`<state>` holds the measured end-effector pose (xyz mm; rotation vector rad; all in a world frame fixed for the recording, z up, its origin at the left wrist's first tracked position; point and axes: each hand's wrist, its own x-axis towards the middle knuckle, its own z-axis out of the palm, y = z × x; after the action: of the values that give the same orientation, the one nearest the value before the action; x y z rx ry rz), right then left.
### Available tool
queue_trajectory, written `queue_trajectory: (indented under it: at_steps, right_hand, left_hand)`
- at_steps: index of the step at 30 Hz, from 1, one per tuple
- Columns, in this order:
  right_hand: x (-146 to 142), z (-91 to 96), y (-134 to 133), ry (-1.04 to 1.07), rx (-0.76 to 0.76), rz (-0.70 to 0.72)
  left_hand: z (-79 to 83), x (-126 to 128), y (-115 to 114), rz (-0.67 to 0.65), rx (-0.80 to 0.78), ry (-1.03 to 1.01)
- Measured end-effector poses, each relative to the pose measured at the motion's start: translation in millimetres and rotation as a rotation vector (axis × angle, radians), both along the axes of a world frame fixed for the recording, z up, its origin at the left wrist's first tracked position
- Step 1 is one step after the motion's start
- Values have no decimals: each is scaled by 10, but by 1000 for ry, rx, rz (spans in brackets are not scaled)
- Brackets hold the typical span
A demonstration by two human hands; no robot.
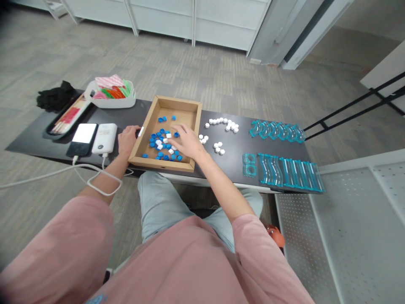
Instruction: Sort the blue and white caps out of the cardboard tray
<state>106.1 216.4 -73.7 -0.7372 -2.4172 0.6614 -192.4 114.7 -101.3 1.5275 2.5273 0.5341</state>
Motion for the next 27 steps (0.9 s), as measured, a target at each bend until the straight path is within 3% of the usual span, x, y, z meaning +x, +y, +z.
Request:
queue_trajectory:
  at_steps: [3,7,10,14,19,27]
  right_hand:
    - [248,37,88,-5,0,-122]
    - [812,36,116,-91,6,-384]
    - [1234,-87,-2,-154,-14,-562]
    - [1553,-329,-177,-234,-67,-597]
    - [1408,-476,-103,-284,-89,-504]
    - [862,-354,268,-415,-20,-277]
  left_hand:
    - [-7,-12,1,-6,-3,-3]
    - [-17,-23,-6,-14,1,-21]
    - [-9,-3,-12,4,-11,-14]
    - [11,26,-9,8,-30,28]
    - [43,29,-4,6,-35,27]
    - [62,24,-11,-3,-49,26]
